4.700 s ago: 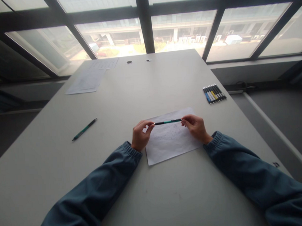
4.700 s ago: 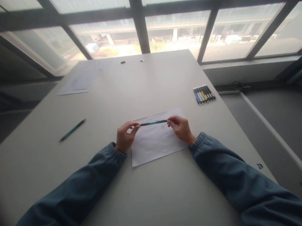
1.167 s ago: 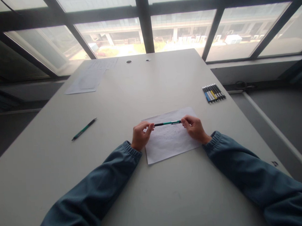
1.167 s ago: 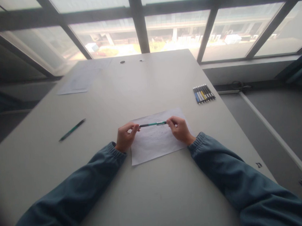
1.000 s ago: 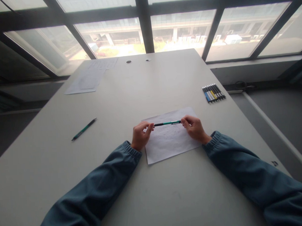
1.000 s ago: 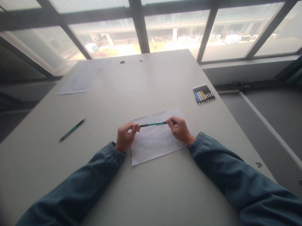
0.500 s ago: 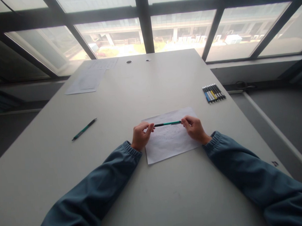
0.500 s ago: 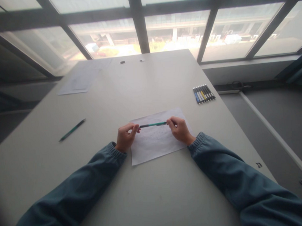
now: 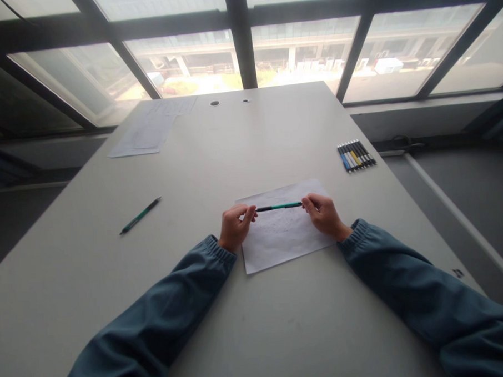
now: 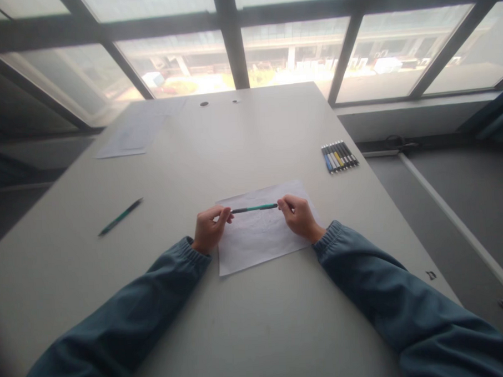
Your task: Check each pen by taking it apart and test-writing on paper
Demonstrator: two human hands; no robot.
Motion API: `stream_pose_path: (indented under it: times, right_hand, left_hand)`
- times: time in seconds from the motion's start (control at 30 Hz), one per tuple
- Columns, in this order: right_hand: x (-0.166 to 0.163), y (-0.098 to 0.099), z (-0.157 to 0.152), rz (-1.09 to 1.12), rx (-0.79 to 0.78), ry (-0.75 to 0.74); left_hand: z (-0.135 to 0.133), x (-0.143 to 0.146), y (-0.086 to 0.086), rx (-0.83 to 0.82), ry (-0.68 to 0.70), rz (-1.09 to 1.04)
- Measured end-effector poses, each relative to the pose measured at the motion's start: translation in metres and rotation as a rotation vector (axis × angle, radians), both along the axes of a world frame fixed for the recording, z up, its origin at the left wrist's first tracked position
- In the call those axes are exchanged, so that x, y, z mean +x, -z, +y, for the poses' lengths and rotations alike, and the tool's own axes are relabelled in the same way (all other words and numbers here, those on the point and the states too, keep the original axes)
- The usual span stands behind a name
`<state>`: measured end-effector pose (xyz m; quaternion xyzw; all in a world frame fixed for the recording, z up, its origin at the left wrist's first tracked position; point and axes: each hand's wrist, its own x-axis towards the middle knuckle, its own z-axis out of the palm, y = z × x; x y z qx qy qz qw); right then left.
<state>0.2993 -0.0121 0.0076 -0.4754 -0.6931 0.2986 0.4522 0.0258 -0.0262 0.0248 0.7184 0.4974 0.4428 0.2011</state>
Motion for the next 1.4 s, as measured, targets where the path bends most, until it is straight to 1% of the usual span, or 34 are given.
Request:
stream_pose_path:
  times: [0.4,0.5,0.6,0.7,0.83,0.93,1.03,1.23,1.4]
  right_hand:
    - [-0.0002,-0.0007,-0.0005,-0.009,0.003,0.003]
    - [-0.0006,-0.0017,-0.0007,0.019,-0.015,0.015]
    - [-0.0020,-0.0023,-0.0001,0.093,-0.057,0.017]
    - [-0.0045,-0.0023,0.0009,0.233,-0.102,0.007]
    - [-0.0080,-0.0029,0.0017,0.350,-0.184,-0.021]
    - [-0.0089,-0.0042,0.0016,0.355,-0.205,-0.035]
    - [-0.0083,-0.0059,0.0014,0.350,-0.201,-0.022]
    - [-0.0070,-0.0067,0.0011,0.383,-0.225,-0.016]
    - [-0.0067,-0.0063,0.0009,0.373,-0.235,-0.030]
  left_hand:
    - [0.0005,-0.0003,0.0000,0.008,0.008,0.006]
    - [0.0004,0.0001,-0.0008,0.015,0.008,0.000]
    - [0.0001,-0.0001,-0.0007,0.036,0.004,-0.021]
    - [0.0004,-0.0009,0.0007,0.048,0.003,-0.037]
    - [0.0017,-0.0019,0.0035,0.048,0.035,-0.019]
    - [0.0023,-0.0017,0.0048,0.038,0.048,-0.019]
    - [0.0022,-0.0010,0.0053,0.023,0.016,-0.038]
    - [0.0018,0.0003,0.0049,0.129,0.040,-0.003]
    - [0.0020,0.0010,0.0049,0.127,0.006,0.000]
